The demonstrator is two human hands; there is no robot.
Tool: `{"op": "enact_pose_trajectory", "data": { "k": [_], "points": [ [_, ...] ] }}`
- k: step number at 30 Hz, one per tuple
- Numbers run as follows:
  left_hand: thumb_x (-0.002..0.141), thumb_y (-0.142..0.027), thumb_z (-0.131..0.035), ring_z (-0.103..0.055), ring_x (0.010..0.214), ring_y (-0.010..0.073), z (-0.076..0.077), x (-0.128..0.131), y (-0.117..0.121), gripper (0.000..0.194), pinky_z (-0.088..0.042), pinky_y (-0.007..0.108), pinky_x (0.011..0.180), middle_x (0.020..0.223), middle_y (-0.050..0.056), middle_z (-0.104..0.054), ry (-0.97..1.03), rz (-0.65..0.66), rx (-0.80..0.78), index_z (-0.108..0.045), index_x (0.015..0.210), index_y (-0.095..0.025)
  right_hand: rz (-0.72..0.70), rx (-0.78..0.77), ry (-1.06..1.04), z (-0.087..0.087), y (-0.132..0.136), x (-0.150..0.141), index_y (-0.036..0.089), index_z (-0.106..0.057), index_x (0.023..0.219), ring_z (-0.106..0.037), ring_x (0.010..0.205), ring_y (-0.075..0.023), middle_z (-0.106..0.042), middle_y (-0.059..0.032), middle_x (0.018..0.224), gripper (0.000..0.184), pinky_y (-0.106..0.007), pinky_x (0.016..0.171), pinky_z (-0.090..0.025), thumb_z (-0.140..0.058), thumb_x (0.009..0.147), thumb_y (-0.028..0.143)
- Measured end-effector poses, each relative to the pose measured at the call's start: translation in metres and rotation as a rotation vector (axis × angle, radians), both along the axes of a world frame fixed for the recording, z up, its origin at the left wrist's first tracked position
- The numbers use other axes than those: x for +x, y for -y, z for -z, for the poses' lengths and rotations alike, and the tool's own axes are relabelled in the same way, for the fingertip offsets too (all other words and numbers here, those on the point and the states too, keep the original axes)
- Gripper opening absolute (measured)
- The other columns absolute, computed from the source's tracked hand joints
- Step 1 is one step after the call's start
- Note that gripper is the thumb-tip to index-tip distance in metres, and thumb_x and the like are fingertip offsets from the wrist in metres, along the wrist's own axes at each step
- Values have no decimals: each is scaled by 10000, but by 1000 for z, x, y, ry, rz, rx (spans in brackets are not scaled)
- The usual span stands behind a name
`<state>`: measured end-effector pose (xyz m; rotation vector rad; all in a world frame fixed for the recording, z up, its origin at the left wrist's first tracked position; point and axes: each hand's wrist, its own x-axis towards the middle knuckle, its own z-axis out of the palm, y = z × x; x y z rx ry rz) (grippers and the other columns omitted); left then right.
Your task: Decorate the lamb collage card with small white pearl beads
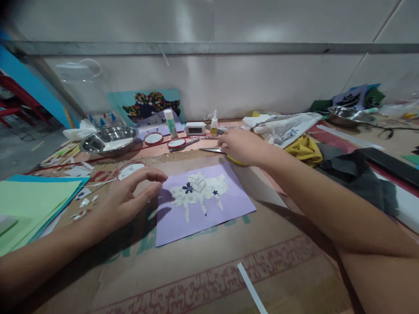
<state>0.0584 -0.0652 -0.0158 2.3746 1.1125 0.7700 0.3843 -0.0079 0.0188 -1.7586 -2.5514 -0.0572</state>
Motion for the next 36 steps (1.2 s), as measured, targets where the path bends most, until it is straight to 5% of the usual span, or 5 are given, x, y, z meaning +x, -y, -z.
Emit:
{"op": "enact_pose_trajectory", "data": {
  "k": [6,16,22,30,36],
  "points": [
    [991,-380,-411,-615,1063,208,10,6,10,264,-487,345,955,1130,49,-667,22,7,-3,-579,1116,-220,-224,-172,-773,2,62,-85,216,-733,920,-669,810,-164,-748,-21,882,161,-286,759,-494,-633,877,334],
    [999,-382,-414,-586,1110,224,19,9,6,281,-451,362,974,1181,70,-647,12,29,73,-555,1169,-208,-184,-438,-1153,36,69,-107,168,-704,842,-662,767,-129,-718,-4,820,96,-262,730,-517,-694,813,259],
    [1003,-413,-425,-593,1076,236,25,8,5,301,-429,390,960,1153,72,-658,-17,49,142,-566,1172,-208,-214,-490,-1137,36,72,-110,153,-702,863,-653,737,-118,-712,-5,813,95,-244,697,-511,-654,852,235],
    [992,-440,-439,-580,1107,284,31,6,-4,342,-389,465,970,1192,83,-672,-193,75,128,-584,1197,-208,-412,-168,-785,29,52,-86,156,-710,922,-644,765,-121,-728,-21,843,114,-234,723,-490,-619,886,215],
    [968,-449,-482,-589,1073,282,31,8,-6,310,-377,471,969,1161,74,-684,-270,109,138,-603,1139,-220,-439,45,-443,45,20,-50,162,-708,912,-624,759,-141,-726,-40,856,110,-254,705,-456,-603,881,152]
  ]
}}
